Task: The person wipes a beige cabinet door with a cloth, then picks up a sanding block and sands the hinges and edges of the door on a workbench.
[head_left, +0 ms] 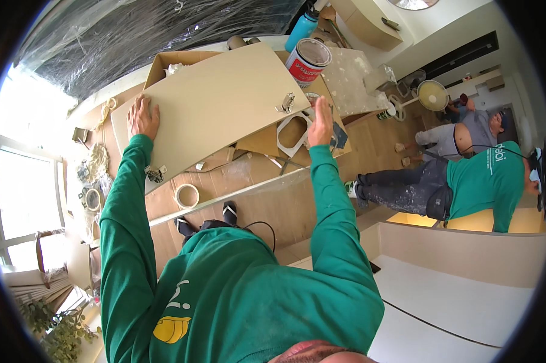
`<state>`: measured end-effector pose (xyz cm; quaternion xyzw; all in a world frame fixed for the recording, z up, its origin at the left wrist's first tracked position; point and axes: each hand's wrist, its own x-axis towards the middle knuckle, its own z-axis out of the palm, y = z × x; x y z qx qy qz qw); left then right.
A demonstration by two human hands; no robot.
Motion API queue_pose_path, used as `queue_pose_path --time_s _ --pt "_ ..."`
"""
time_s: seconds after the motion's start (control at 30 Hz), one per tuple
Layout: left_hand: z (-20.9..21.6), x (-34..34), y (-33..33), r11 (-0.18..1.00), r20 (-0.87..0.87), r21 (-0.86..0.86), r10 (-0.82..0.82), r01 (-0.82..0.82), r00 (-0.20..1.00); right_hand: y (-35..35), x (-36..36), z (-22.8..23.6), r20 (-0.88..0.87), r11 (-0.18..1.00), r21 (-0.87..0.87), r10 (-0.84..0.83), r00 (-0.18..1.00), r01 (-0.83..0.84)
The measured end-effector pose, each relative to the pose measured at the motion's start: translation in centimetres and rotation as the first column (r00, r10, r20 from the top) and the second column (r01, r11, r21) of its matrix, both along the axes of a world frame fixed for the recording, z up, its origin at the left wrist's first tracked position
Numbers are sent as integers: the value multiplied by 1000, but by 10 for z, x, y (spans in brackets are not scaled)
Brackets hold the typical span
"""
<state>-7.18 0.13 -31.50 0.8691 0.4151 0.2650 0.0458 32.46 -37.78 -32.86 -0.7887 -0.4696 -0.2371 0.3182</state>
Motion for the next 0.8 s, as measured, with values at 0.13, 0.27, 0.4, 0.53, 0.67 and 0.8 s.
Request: queue_pose_path --time_s 0.13,0.27,0.4,0.53,0.67,0.8 --pt "-1 -2 0 1000 7 -5 -6 6 1000 11 -31 -9 24 999 -47 25 999 -24" --pt "-3 -1 3 1000 6 2 -13 13 1000 16 -84 -30 4 979 -59 194 981 -193" --pt "3 1 0 1000 26 -24 -9 9 1000 16 -58 -10 31 991 -86 105 994 -102" --pt "1 3 3 1000 36 15 -15 15 999 25 -107 -28 30 975 -23 224 974 -223" --pt "0 0 -1 1000 26 7 5 -6 1000 33 -140 -24 61 909 -130 405 912 -395" --pt "-3 -2 2 1000 12 19 22 -22 1000 35 -132 -10 -88 991 -66 110 990 -116"
